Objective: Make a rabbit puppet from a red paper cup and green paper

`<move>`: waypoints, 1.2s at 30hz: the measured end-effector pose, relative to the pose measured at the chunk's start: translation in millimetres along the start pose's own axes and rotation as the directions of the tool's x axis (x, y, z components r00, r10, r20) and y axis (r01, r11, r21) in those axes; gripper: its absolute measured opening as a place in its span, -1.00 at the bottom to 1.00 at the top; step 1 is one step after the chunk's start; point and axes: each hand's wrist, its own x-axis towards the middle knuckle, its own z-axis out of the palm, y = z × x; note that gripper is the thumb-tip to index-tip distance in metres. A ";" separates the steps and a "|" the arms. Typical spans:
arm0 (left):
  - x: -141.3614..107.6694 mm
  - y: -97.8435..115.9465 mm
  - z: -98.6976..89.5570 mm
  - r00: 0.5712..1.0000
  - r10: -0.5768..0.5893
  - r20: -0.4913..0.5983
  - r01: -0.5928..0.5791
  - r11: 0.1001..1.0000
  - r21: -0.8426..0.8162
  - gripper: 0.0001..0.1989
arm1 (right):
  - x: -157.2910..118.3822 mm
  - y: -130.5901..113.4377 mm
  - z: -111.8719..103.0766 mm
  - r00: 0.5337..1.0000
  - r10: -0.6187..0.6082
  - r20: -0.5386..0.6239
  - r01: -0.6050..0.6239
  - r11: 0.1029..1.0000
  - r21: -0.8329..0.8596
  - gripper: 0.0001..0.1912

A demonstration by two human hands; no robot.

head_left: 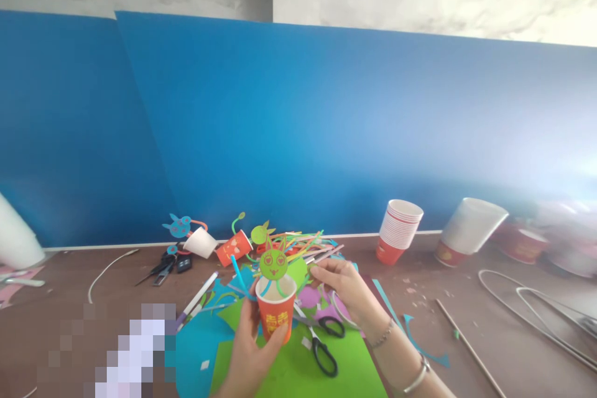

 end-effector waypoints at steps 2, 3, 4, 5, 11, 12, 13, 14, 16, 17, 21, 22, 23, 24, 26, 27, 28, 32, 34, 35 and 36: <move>-0.5 -0.2 0.5 1.000 -0.001 0.004 0.001 0.999 0.039 -0.34 | -1.1 -2.0 0.7 0.998 -0.059 0.011 0.059 0.998 -0.036 -0.70; -0.8 0.3 0.7 1.000 0.000 0.013 0.000 0.998 0.063 -0.35 | -1.6 -3.1 1.0 0.997 -0.079 0.021 0.081 0.995 -0.057 -0.71; -1.2 1.1 0.7 1.000 0.001 0.024 -0.003 0.996 0.091 -0.36 | -2.2 -4.0 1.3 0.995 -0.095 0.034 0.098 0.992 -0.081 -0.73; -1.5 1.7 0.7 0.999 0.003 0.032 -0.007 0.992 0.122 -0.37 | -2.7 -4.6 1.7 0.993 -0.107 0.046 0.111 0.988 -0.108 -0.74; -4.1 -2.4 -0.2 0.999 0.038 0.039 -0.046 0.964 0.260 -0.42 | -5.4 -4.9 4.9 0.993 -0.106 0.058 0.117 0.957 -0.265 -0.79; -4.6 -3.3 -0.3 0.998 0.047 0.049 -0.059 0.961 0.270 -0.42 | -5.7 -5.1 5.4 0.994 -0.097 0.056 0.109 0.954 -0.278 -0.80; -5.0 -3.7 -0.3 0.997 0.054 0.057 -0.068 0.957 0.281 -0.43 | -5.8 -5.6 5.7 0.995 -0.090 0.054 0.102 0.953 -0.287 -0.80; -5.3 -3.7 -0.2 0.996 0.061 0.065 -0.077 0.954 0.290 -0.43 | -5.8 -6.0 6.0 0.995 -0.085 0.052 0.096 0.951 -0.293 -0.81; -5.7 -2.5 -0.1 0.994 0.068 0.083 -0.090 0.950 0.298 -0.44 | -5.6 -6.7 6.4 0.995 -0.086 0.041 0.094 0.950 -0.297 -0.81; -5.8 -1.6 0.0 0.993 0.071 0.089 -0.095 0.949 0.300 -0.45 | -5.3 -6.8 6.5 0.995 -0.090 0.035 0.097 0.950 -0.296 -0.81; -5.7 1.9 -0.4 0.990 0.083 0.117 -0.117 0.942 0.314 -0.47 | -4.7 -5.0 7.1 0.995 -0.097 0.037 0.104 0.952 -0.289 -0.82; -5.7 2.4 -0.6 0.989 0.084 0.121 -0.118 0.941 0.318 -0.48 | -4.7 -4.2 7.4 0.995 -0.094 0.039 0.102 0.952 -0.289 -0.81; -5.6 2.7 -0.8 0.989 0.081 0.123 -0.117 0.939 0.322 -0.49 | -4.6 -3.2 7.6 0.995 -0.091 0.039 0.099 0.952 -0.289 -0.81; -5.5 3.0 -0.9 0.990 0.080 0.120 -0.116 0.938 0.326 -0.49 | -4.6 -2.3 7.8 0.995 -0.089 0.039 0.096 0.952 -0.290 -0.81; -5.4 3.6 -0.9 0.990 0.082 0.112 -0.115 0.937 0.329 -0.48 | -4.4 -0.4 8.1 0.995 -0.086 0.043 0.095 0.954 -0.285 -0.81; -5.3 3.8 -0.9 0.990 0.084 0.117 -0.118 0.938 0.327 -0.48 | -4.2 0.4 8.2 0.995 -0.088 0.051 0.099 0.956 -0.277 -0.81; -5.2 4.1 -0.9 0.988 0.087 0.127 -0.124 0.938 0.323 -0.48 | -3.9 1.1 8.4 0.994 -0.093 0.062 0.106 0.958 -0.265 -0.81; -5.4 3.8 -0.7 0.984 0.090 0.156 -0.136 0.941 0.310 -0.47 | -2.9 1.5 10.9 0.990 -0.111 0.083 0.126 0.968 -0.216 -0.79; -5.7 3.0 -0.5 0.986 0.089 0.143 -0.128 0.946 0.297 -0.44 | -3.4 1.1 13.7 0.989 -0.125 0.078 0.138 0.970 -0.199 -0.76; -5.9 2.6 -0.3 0.987 0.086 0.136 -0.123 0.949 0.290 -0.43 | -4.0 1.2 15.4 0.988 -0.135 0.078 0.148 0.970 -0.193 -0.75; -6.1 2.4 -0.1 0.988 0.084 0.128 -0.117 0.952 0.283 -0.43 | -4.9 1.4 17.1 0.986 -0.147 0.079 0.159 0.968 -0.191 -0.74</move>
